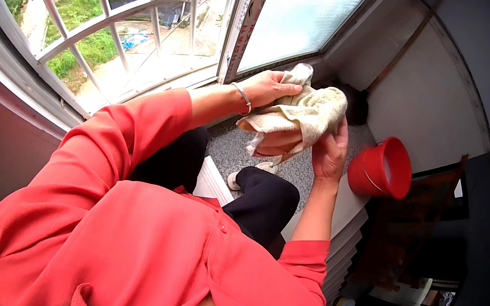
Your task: The person kneels on the floor and wipes the metal window frame and sill using a cloth. They systematically clean the vertical bars and horizontal sections of the frame.
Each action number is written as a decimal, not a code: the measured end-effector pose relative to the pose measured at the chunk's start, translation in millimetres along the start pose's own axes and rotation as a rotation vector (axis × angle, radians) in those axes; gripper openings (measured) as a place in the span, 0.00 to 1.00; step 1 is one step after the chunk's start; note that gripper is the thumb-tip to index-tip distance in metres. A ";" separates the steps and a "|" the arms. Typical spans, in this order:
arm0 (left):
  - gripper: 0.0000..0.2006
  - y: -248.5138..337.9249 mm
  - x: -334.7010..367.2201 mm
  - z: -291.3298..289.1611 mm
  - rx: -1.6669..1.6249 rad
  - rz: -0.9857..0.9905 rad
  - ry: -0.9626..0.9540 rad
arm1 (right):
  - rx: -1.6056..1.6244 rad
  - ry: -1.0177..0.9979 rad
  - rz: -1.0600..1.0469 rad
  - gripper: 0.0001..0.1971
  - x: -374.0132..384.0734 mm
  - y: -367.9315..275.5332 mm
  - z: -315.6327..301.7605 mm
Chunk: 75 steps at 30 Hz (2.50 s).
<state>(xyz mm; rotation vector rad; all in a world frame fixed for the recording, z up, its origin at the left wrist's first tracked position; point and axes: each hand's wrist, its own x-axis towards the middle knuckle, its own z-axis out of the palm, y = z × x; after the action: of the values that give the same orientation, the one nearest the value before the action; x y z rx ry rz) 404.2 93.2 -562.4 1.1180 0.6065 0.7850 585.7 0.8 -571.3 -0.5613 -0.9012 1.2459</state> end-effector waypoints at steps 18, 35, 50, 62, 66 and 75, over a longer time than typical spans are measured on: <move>0.12 3.5 13.2 8.6 -0.302 -0.092 -0.208 | 0.218 -0.017 0.404 0.26 -34.3 65.8 -6.3; 0.11 -14.3 -6.1 -35.5 -0.273 -0.115 0.127 | -0.338 0.012 -0.109 0.16 58.5 -43.0 60.6; 0.19 -50.8 -69.0 -193.5 -0.551 0.682 0.174 | -0.820 -0.041 0.358 0.14 -19.8 41.7 -3.8; 0.24 -1.0 -85.7 -254.2 -0.626 0.921 0.925 | -0.843 -0.121 0.813 0.16 -78.7 112.7 -40.6; 0.23 0.5 -69.6 -279.1 -0.146 0.836 1.031 | -0.874 -0.142 0.858 0.15 -83.4 115.0 -44.5; 0.21 -27.6 -35.7 -298.3 0.336 0.705 1.163 | -0.889 -0.138 0.961 0.16 -92.0 126.4 -43.2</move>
<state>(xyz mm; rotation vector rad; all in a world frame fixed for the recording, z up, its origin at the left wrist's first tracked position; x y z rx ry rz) 160.7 221.9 -685.6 1.1089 1.3657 2.0489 545.4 -50.6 -719.7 -1.7807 -1.3673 1.6964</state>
